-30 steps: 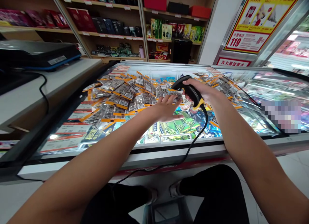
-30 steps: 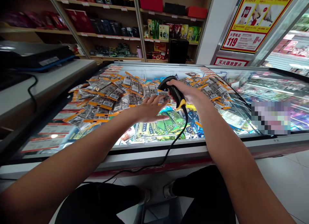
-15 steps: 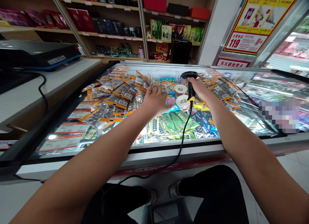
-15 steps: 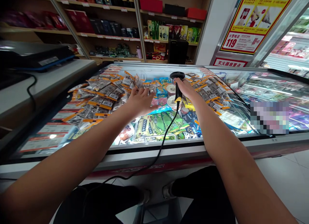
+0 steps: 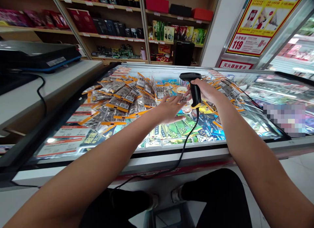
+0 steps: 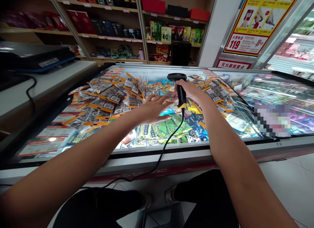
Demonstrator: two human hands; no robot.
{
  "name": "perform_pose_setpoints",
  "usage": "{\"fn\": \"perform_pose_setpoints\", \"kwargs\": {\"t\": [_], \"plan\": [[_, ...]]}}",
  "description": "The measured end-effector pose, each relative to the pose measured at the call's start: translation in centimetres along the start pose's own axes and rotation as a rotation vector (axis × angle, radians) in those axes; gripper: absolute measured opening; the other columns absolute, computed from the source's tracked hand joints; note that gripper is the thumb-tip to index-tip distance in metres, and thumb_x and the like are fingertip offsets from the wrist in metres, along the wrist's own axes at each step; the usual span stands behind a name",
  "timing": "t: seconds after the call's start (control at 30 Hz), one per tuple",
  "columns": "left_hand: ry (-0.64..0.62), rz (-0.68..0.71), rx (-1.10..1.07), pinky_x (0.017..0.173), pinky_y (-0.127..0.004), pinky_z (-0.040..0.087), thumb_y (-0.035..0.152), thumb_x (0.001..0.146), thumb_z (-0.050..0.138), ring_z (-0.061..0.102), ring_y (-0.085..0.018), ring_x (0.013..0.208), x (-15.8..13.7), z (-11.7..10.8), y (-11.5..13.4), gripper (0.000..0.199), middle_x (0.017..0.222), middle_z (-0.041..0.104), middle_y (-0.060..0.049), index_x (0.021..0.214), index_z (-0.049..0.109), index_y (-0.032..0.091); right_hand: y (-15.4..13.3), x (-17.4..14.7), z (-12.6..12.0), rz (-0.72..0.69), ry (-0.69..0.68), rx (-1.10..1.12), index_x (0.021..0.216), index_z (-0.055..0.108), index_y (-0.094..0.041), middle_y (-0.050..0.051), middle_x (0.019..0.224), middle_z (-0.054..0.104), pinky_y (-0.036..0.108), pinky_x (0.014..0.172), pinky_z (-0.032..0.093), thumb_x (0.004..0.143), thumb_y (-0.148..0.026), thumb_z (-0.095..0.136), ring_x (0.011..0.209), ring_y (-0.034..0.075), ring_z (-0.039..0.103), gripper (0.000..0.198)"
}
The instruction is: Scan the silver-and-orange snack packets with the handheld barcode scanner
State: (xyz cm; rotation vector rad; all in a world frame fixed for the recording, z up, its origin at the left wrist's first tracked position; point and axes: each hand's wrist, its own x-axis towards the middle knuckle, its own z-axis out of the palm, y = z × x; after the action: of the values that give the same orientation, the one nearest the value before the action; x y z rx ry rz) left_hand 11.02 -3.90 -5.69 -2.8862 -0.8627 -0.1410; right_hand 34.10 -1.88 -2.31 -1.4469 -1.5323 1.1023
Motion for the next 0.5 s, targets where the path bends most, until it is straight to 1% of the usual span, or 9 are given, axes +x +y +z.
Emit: {"fn": "perform_pose_setpoints", "kwargs": {"t": [0.07,0.1,0.2,0.27,0.3,0.4,0.5], "plan": [[-0.045,-0.01,-0.042,0.121,-0.052,0.017,0.066,0.097,0.032,0.025,-0.034,0.151,0.1,0.4,0.1,0.073,0.167,0.022,-0.01,0.159,0.025,0.029,-0.4,-0.4,0.3,0.025,-0.058,0.152,0.091,0.059,-0.022,0.008,0.077,0.067,0.037,0.061,0.056,0.091,-0.05,0.049,0.064,0.023,0.065,0.03],[-0.059,-0.021,-0.057,0.121,-0.052,0.016,0.068,0.097,0.029,0.022,-0.034,0.152,0.1,0.5,0.3,0.075,0.168,0.021,-0.009,0.16,0.023,0.028,-0.6,-0.6,0.4,0.052,-0.06,0.206,0.091,0.059,-0.022,0.007,0.074,0.066,0.035,0.057,0.055,0.09,-0.049,0.052,0.061,0.021,0.064,0.028],[-0.079,-0.045,-0.084,0.121,-0.053,0.017,0.073,0.094,0.025,0.017,-0.034,0.154,0.1,0.7,0.7,0.081,0.169,0.018,-0.009,0.161,0.02,0.027,-0.9,-0.9,0.3,0.199,-0.03,0.277,0.088,0.058,-0.022,0.005,0.066,0.06,0.032,0.047,0.051,0.089,-0.051,0.056,0.051,0.018,0.057,0.03],[-0.085,-0.054,-0.084,0.121,-0.054,0.017,0.076,0.093,0.024,0.014,-0.035,0.155,0.1,0.7,1.1,0.086,0.17,0.016,-0.009,0.162,0.019,0.025,-1.0,-1.0,0.2,0.3,-0.058,0.299,0.087,0.059,-0.022,0.005,0.063,0.059,0.031,0.043,0.049,0.087,-0.053,0.059,0.049,0.017,0.054,0.032],[-0.088,-0.059,-0.079,0.122,-0.054,0.016,0.077,0.092,0.024,0.012,-0.034,0.156,0.0,0.7,1.2,0.088,0.17,0.015,-0.009,0.162,0.018,0.024,-1.1,-1.0,0.2,0.329,-0.07,0.307,0.087,0.06,-0.021,0.005,0.063,0.059,0.031,0.042,0.048,0.086,-0.053,0.06,0.048,0.017,0.054,0.032],[-0.095,-0.073,-0.067,0.123,-0.055,0.013,0.08,0.089,0.022,0.008,-0.035,0.156,-0.1,0.8,1.5,0.094,0.17,0.012,-0.01,0.163,0.017,0.022,-1.3,-1.2,0.0,0.348,-0.072,0.334,0.086,0.061,-0.021,0.005,0.063,0.06,0.03,0.04,0.049,0.084,-0.053,0.063,0.048,0.017,0.053,0.032],[-0.104,-0.091,-0.078,0.123,-0.056,0.013,0.083,0.088,0.02,0.006,-0.035,0.157,-0.1,1.1,1.6,0.096,0.171,0.009,-0.009,0.163,0.015,0.023,-1.6,-1.7,-0.4,0.355,-0.073,0.332,0.086,0.062,-0.021,0.006,0.063,0.061,0.031,0.041,0.051,0.082,-0.052,0.066,0.05,0.017,0.055,0.032]]}}
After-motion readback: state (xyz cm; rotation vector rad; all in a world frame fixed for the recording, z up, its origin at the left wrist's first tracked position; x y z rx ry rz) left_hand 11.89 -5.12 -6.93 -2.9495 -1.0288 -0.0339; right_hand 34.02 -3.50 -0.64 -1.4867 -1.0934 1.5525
